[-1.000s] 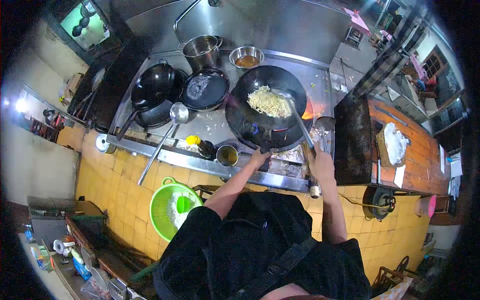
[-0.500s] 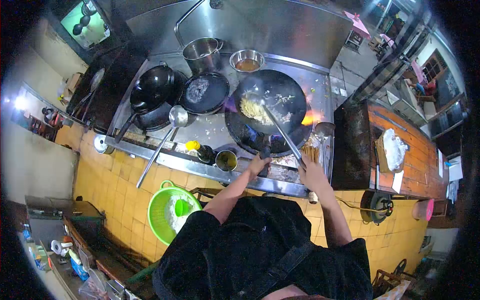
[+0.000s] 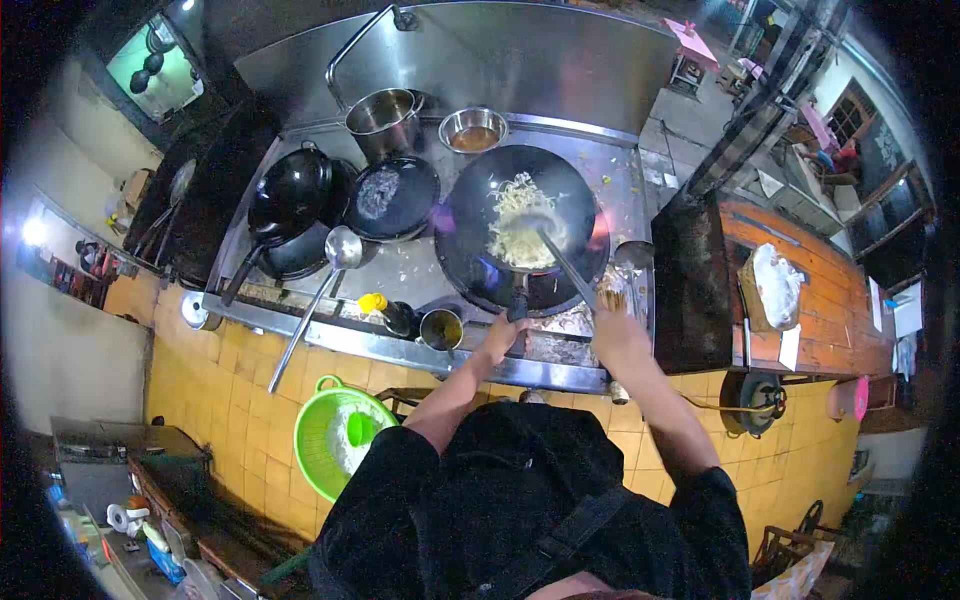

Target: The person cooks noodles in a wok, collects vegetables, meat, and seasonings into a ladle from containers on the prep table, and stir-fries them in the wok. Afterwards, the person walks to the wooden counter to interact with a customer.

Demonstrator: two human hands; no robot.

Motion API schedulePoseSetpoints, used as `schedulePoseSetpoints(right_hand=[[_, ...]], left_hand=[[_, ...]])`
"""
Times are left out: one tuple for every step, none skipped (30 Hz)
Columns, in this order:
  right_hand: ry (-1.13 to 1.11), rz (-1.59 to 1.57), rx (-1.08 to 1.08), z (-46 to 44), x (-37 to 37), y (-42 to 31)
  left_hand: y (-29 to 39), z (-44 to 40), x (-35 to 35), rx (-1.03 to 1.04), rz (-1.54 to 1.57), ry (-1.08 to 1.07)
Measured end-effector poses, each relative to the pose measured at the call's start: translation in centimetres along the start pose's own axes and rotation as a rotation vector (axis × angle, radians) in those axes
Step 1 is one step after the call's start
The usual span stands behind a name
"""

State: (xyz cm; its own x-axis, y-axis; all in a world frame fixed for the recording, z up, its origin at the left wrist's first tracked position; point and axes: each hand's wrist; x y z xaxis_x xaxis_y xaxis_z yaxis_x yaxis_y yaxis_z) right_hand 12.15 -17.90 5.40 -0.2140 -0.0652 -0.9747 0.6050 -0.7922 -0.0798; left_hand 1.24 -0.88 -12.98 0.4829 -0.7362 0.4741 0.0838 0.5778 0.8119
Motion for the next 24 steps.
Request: schedulePoseSetpoints(right_hand=[[-0.055,-0.022,0.082,-0.1,-0.5,-2.3],[-0.055,-0.022,0.085,-1.1,0.9,-2.1],[-0.076,-0.032,0.074,-2.5,3.7,-1.8],[-0.095,-0.044,0.06,-3.1,5.3,-1.4],[-0.074,-0.039,-0.016,-3.0,4.5,0.5],[-0.038,0.077,-0.079,-1.5,0.5,1.0],[-0.035,0.09,-0.097,-0.4,-1.7,1.2],[-0.031,0.108,-0.113,0.2,-3.0,1.6],[-0.031,0.114,-0.113,0.0,-2.4,1.2],[0.05,0.118,-0.089,-0.5,-0.8,0.0],[0.133,0.117,-0.061,-1.1,1.1,-0.7],[0.134,0.112,-0.054,-2.2,3.3,-0.8],[0.134,0.079,-0.079,-3.3,5.8,-0.9],[0.134,0.046,-0.105,-3.7,7.1,-0.8],[0.025,0.004,-0.116,-2.9,5.5,0.0],[0.026,0.001,-0.117,-1.7,2.8,0.4],[-0.033,0.056,-0.113,-0.2,-0.5,0.7],[-0.091,0.118,-0.111,0.9,-3.3,1.1],[-0.15,0.154,-0.002,1.9,-5.0,-0.1],[-0.155,0.153,0.0,1.8,-3.9,-1.4],[-0.114,0.045,0.077,0.8,-1.5,-2.5],[-0.072,-0.056,0.147,-0.6,1.3,-3.1],[0.029,0.099,-0.03,-1.9,5.3,-2.6],[0.024,0.1,-0.037,-1.8,5.3,-1.4]], left_hand=[[-0.1,-0.1,0.1,0.031,-0.015,0.028],[-0.2,-0.3,0.1,0.062,-0.03,0.057],[-0.3,-0.4,-0.1,0.042,-0.073,0.069],[-0.9,-0.2,-0.2,0.039,-0.076,0.071],[-1.1,-0.3,-0.3,0.094,-0.052,0.045],[-1.1,-0.4,-0.4,0.149,-0.027,0.019],[-0.7,-0.3,-0.4,0.111,-0.046,-0.012],[-0.4,-0.4,-0.1,0.117,-0.04,-0.012],[-0.4,-0.3,0.2,0.095,-0.039,0.031],[-0.4,-0.1,0.3,0.067,-0.046,0.075],[0.1,0.1,0.5,0.029,-0.05,0.086],[0.1,-0.3,0.3,0.026,-0.057,0.081],[-0.3,-0.6,0.0,0.034,-0.048,0.047],[-0.6,-0.8,-0.3,0.042,-0.039,0.015],[-0.2,-0.6,-0.1,-0.026,0.018,0.057],[0.2,-0.4,0.0,-0.026,0.015,0.058],[0.4,-0.2,0.2,-0.045,0.029,0.085],[0.6,-0.2,0.8,-0.06,0.05,0.112],[0.8,0.2,1.1,-0.023,0.018,0.11],[0.8,0.5,1.1,-0.028,0.017,0.111],[0.6,0.3,1.1,-0.016,0.057,0.094],[0.6,0.1,1.2,0.001,0.103,0.079],[1.2,0.3,1.5,-0.037,0.091,0.065],[0.8,-0.1,1.6,-0.037,0.095,0.074]])
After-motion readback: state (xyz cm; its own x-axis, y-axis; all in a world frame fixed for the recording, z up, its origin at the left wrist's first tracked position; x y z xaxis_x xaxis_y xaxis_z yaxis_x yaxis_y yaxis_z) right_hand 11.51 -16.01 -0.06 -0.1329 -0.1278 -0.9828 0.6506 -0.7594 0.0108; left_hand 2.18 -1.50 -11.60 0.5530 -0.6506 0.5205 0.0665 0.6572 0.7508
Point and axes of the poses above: each hand's wrist, its own z-axis away from the middle knuckle, its own x-axis out of the palm, y = z × x, and after that the axes turned 10 degrees about x, right-handed
